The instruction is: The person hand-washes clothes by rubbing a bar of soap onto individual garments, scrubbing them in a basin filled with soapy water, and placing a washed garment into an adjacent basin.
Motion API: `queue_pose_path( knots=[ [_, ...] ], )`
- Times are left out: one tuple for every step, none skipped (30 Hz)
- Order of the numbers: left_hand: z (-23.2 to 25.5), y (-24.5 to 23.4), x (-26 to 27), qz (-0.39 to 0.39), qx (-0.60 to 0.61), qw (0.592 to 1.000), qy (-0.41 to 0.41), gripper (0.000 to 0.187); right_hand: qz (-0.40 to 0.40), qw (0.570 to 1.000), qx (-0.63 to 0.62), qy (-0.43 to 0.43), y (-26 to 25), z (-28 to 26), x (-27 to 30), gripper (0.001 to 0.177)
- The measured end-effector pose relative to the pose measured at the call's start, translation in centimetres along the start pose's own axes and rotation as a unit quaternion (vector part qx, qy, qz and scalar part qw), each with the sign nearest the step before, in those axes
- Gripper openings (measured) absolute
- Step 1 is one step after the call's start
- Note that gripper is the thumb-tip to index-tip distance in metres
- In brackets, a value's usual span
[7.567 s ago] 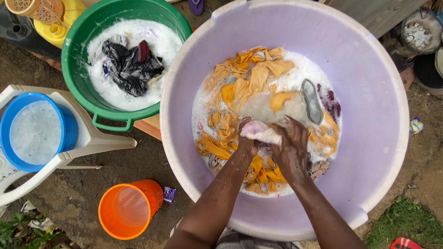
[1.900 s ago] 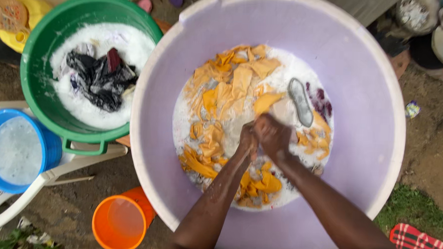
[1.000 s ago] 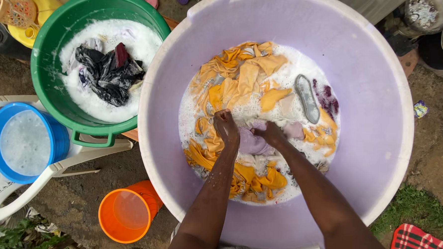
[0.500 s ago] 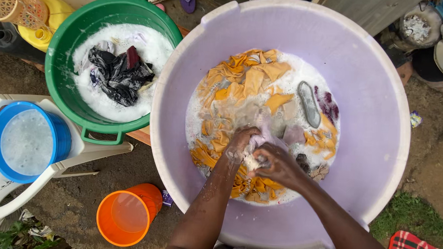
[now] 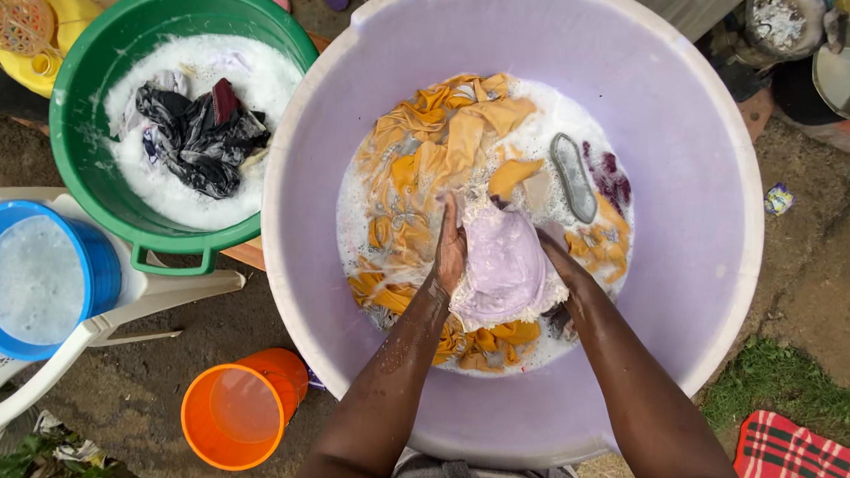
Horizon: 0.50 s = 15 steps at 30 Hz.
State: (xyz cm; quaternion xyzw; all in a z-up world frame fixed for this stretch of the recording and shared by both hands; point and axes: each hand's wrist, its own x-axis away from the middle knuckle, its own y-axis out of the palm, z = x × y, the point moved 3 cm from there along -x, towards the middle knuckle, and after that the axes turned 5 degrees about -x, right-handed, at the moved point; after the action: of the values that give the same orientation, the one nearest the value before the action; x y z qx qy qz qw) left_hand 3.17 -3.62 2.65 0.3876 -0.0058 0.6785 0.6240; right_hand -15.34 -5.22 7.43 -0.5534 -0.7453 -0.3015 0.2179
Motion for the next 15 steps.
queue_pose_path(
  knots=[
    [0.9,0.2,-0.6,-0.014,-0.001,1.0,0.002,0.054,0.017,1.0,0.009,-0.015,-0.9,-0.5,-1.0,0.069],
    [1.6,0.5,-1.0,-0.031,0.003,1.0,0.004,0.054,0.038,0.998,0.024,-0.035,-1.9,-1.2,-1.8,0.071],
    [1.8,0.5,-0.8,-0.039,-0.003,0.999,-0.002,0.054,0.053,0.997,0.037,-0.053,-2.5,-1.8,-2.5,0.073],
    [2.2,0.0,-0.9,-0.028,-0.008,1.0,0.0,0.055,0.065,0.994,0.046,-0.081,-2.8,-2.5,-3.2,0.075],
    [1.8,-0.6,-0.6,-0.011,-0.017,1.0,-0.002,0.055,0.072,0.99,0.04,-0.118,-2.9,-2.7,-3.2,0.077],
    [1.5,-1.4,-0.6,0.021,-0.03,0.999,0.004,0.055,0.069,0.979,0.019,-0.192,-2.6,-3.1,-2.7,0.071],
    [1.2,-1.8,-1.2,0.051,-0.046,0.998,0.009,0.055,0.072,0.979,0.019,-0.191,-2.2,-3.4,-2.0,0.071],
    [0.7,-2.0,-1.8,0.081,-0.062,0.995,0.013,0.055,0.13,0.95,0.185,-0.217,-1.4,-4.0,-1.0,0.061],
    [0.4,-2.2,-2.5,0.094,-0.068,0.993,0.013,0.056,0.183,0.889,0.346,-0.237,0.0,-4.9,-0.3,0.05],
    [-0.2,-2.2,-3.1,0.1,-0.069,0.993,0.011,0.056,0.19,0.88,0.387,-0.198,1.8,-4.9,0.3,0.051],
    [-1.0,-2.0,-3.6,0.101,-0.063,0.993,0.009,0.056,0.193,0.867,0.43,-0.161,4.2,-4.3,0.8,0.052],
    [-1.8,-1.9,-3.9,0.09,-0.051,0.995,0.006,0.056,0.164,0.837,0.464,-0.241,7.6,-3.1,2.2,0.052],
    [-2.7,-1.6,-4.2,0.075,-0.038,0.996,0.001,0.057,0.132,0.798,0.494,-0.319,9.9,-2.2,3.7,0.052],
    [-3.7,-1.1,-4.5,0.054,-0.017,0.998,-0.009,0.057,0.13,0.797,0.496,-0.319,10.3,-2.3,4.0,0.052],
    [-4.6,-0.5,-5.0,0.038,-0.012,0.999,-0.015,0.057,0.14,0.781,0.505,-0.34,10.3,-2.5,3.7,0.049]
  ],
)
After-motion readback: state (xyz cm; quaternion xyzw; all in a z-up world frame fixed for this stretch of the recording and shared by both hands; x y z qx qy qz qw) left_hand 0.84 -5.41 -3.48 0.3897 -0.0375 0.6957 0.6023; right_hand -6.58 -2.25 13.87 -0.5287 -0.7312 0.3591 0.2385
